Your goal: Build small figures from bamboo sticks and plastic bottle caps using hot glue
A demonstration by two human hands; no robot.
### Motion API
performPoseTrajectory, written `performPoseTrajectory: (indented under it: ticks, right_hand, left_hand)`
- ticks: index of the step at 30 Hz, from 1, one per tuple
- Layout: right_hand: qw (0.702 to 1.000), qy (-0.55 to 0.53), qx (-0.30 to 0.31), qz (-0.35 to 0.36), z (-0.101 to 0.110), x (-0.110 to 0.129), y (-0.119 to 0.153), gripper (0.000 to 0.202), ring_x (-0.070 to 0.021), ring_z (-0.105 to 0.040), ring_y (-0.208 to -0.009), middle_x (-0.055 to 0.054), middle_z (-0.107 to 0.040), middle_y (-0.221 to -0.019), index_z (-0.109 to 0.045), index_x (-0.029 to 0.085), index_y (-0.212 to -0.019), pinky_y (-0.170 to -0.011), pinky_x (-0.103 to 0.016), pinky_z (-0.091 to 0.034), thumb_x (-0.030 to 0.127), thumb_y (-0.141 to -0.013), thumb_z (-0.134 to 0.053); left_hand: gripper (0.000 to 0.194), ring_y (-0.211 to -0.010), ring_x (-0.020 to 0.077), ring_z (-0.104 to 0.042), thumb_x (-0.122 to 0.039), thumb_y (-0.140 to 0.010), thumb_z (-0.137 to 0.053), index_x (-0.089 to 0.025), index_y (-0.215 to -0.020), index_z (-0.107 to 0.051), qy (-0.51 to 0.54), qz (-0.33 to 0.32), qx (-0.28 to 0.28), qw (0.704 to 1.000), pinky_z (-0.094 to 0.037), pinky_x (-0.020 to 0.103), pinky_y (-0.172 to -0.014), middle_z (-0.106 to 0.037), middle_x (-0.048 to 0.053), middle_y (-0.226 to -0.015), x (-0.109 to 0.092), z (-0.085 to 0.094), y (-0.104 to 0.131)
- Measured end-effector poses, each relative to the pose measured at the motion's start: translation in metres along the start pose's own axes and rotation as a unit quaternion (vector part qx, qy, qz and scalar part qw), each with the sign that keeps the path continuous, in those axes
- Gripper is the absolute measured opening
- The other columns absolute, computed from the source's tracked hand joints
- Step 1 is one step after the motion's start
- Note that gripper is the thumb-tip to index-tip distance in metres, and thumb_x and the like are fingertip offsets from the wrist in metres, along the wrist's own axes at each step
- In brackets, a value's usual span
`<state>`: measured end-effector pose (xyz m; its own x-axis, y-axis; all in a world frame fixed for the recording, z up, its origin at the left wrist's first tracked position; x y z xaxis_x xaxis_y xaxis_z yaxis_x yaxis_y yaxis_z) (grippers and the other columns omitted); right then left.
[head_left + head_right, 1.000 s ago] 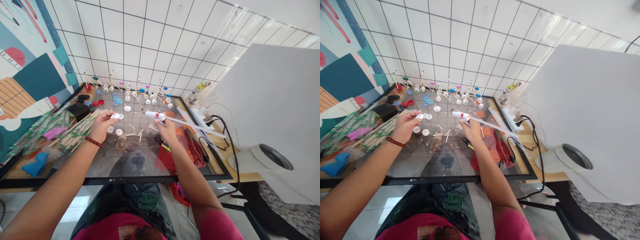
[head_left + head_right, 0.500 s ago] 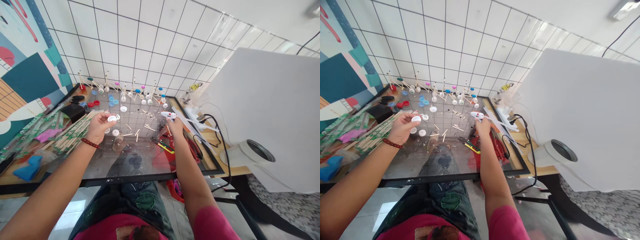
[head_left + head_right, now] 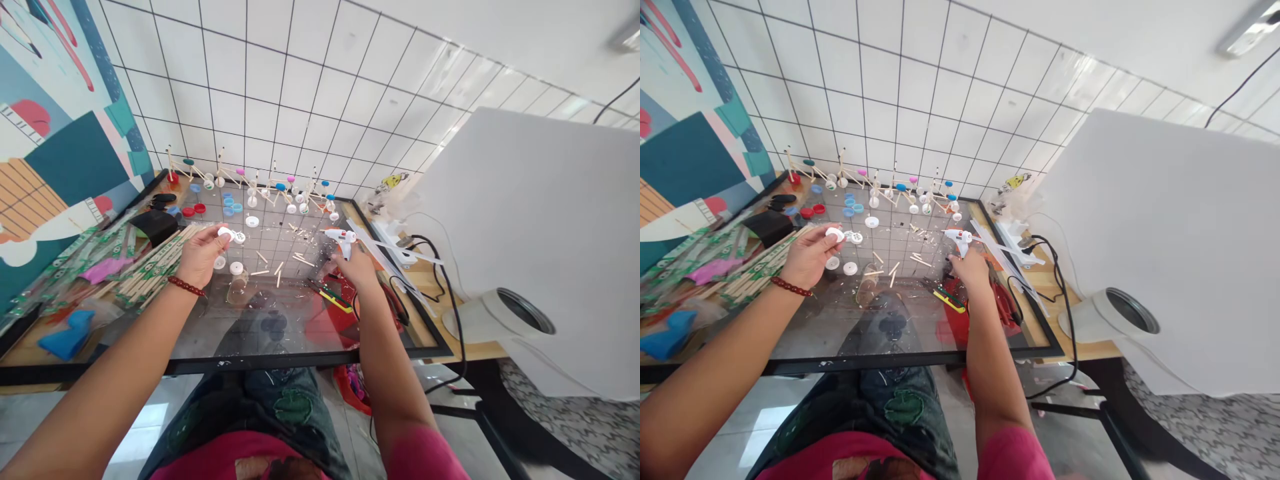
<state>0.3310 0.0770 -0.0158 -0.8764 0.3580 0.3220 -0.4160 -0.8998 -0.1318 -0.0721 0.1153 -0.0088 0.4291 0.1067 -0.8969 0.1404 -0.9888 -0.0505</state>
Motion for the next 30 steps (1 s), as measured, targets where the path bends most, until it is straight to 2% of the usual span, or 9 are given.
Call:
performPoseTrajectory:
  ticks: [4, 7, 10, 13, 16, 19, 25, 28, 30]
  right_hand:
    - [0.997, 0.081, -0.001, 0.018, 0.023, 0.004, 0.032, 0.051, -0.0443, -0.078, -0.125, -0.028, -0.081, -0.131, -0.077, 0.014, -0.139, -0.103, -0.051, -0.059, 0.047, -0.101, -0.07]
    - [0.994, 0.022, 0.001, 0.105, 0.03, 0.038, 0.053, 0.032, -0.0359, -0.082, -0.111, -0.016, -0.088, -0.114, -0.085, 0.023, -0.122, -0.096, -0.043, -0.061, 0.042, -0.101, -0.07]
    - [0.965, -0.056, 0.061, 0.25, 0.017, 0.095, 0.067, 0.026, -0.03, -0.083, -0.112, -0.009, -0.09, -0.12, -0.087, 0.028, -0.12, -0.098, -0.04, -0.061, 0.031, -0.102, -0.069]
    - [0.955, -0.031, 0.115, 0.271, -0.003, 0.14, 0.062, 0.027, -0.0303, -0.083, -0.116, -0.009, -0.09, -0.122, -0.09, 0.027, -0.113, -0.1, -0.039, -0.061, 0.022, -0.104, -0.064]
    - [0.956, -0.016, 0.13, 0.262, -0.021, 0.168, 0.051, 0.023, -0.03, -0.083, -0.112, -0.01, -0.09, -0.115, -0.09, 0.025, -0.111, -0.096, -0.037, -0.062, 0.024, -0.104, -0.068]
    - [0.958, 0.001, 0.15, 0.246, -0.037, 0.181, 0.042, 0.016, -0.029, -0.083, -0.108, -0.01, -0.09, -0.109, -0.09, 0.025, -0.108, -0.092, -0.034, -0.062, 0.031, -0.1, -0.078]
    - [0.955, -0.025, 0.145, 0.259, -0.047, 0.185, 0.04, 0.02, -0.0258, -0.081, -0.108, -0.012, -0.088, -0.116, -0.087, 0.021, -0.103, -0.093, -0.033, -0.06, 0.013, -0.101, -0.068]
    - [0.943, -0.145, 0.13, 0.268, -0.042, 0.178, 0.049, 0.022, -0.0213, -0.08, -0.093, -0.007, -0.088, -0.105, -0.082, 0.021, -0.117, -0.086, -0.031, -0.062, 0.019, -0.105, -0.065]
    - [0.917, -0.26, 0.092, 0.289, -0.033, 0.174, 0.06, 0.022, -0.0205, -0.08, -0.088, -0.005, -0.087, -0.1, -0.081, 0.023, -0.12, -0.085, -0.031, -0.063, 0.024, -0.106, -0.064]
  left_hand:
    - [0.036, -0.087, 0.0203, -0.077, -0.023, -0.059, -0.109, -0.024, -0.087, -0.086, 0.032, 0.029, 0.008, 0.999, -0.063, 0.032, -0.079, -0.081, 0.003, -0.092, 0.0, -0.001, 0.001]
    - [0.031, -0.092, 0.0208, -0.08, -0.021, -0.065, -0.108, -0.021, -0.085, -0.084, 0.055, 0.057, 0.023, 0.997, -0.065, 0.035, -0.087, -0.081, 0.003, -0.093, -0.002, -0.003, 0.002]
    - [0.028, -0.091, 0.0208, -0.081, -0.02, -0.068, -0.106, -0.02, -0.084, -0.083, 0.061, 0.076, 0.032, 0.995, -0.066, 0.036, -0.089, -0.081, 0.003, -0.092, -0.003, -0.005, 0.003]
    - [0.03, -0.09, 0.021, -0.08, -0.015, -0.066, -0.105, -0.023, -0.085, -0.083, 0.057, 0.073, 0.027, 0.995, -0.067, 0.038, -0.088, -0.081, 0.001, -0.091, -0.004, -0.006, 0.005]
    - [0.032, -0.085, 0.0198, -0.077, -0.015, -0.063, -0.105, -0.026, -0.084, -0.084, 0.055, 0.063, 0.02, 0.996, -0.068, 0.037, -0.083, -0.081, 0.0, -0.09, -0.003, -0.006, 0.004]
    - [0.03, -0.075, 0.016, -0.073, -0.019, -0.066, -0.106, -0.024, -0.086, -0.085, 0.062, 0.064, 0.029, 0.996, -0.066, 0.033, -0.075, -0.079, 0.001, -0.085, 0.001, -0.006, 0.004]
    - [0.027, -0.075, 0.0151, -0.074, -0.018, -0.074, -0.102, -0.016, -0.093, -0.084, 0.074, 0.112, 0.059, 0.989, -0.064, 0.027, -0.074, -0.081, 0.005, -0.087, 0.008, -0.009, 0.005]
    - [0.019, -0.078, 0.0172, -0.076, -0.018, -0.082, -0.097, -0.016, -0.09, -0.08, 0.075, 0.136, 0.073, 0.985, -0.065, 0.029, -0.074, -0.083, 0.008, -0.091, 0.01, -0.01, 0.007]
    - [0.019, -0.079, 0.0183, -0.076, -0.022, -0.085, -0.096, -0.017, -0.091, -0.079, 0.082, 0.153, 0.088, 0.981, -0.066, 0.029, -0.074, -0.083, 0.009, -0.092, 0.012, -0.011, 0.009]
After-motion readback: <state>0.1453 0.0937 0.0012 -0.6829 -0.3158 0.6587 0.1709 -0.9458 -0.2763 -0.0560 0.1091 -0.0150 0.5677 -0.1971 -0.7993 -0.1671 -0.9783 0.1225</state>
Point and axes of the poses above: each hand's wrist, its own y-axis away from the middle knuckle, its own z-axis out of the back of the hand, x = y × z, the point moved 5 cm from there along -y, towards the middle knuckle
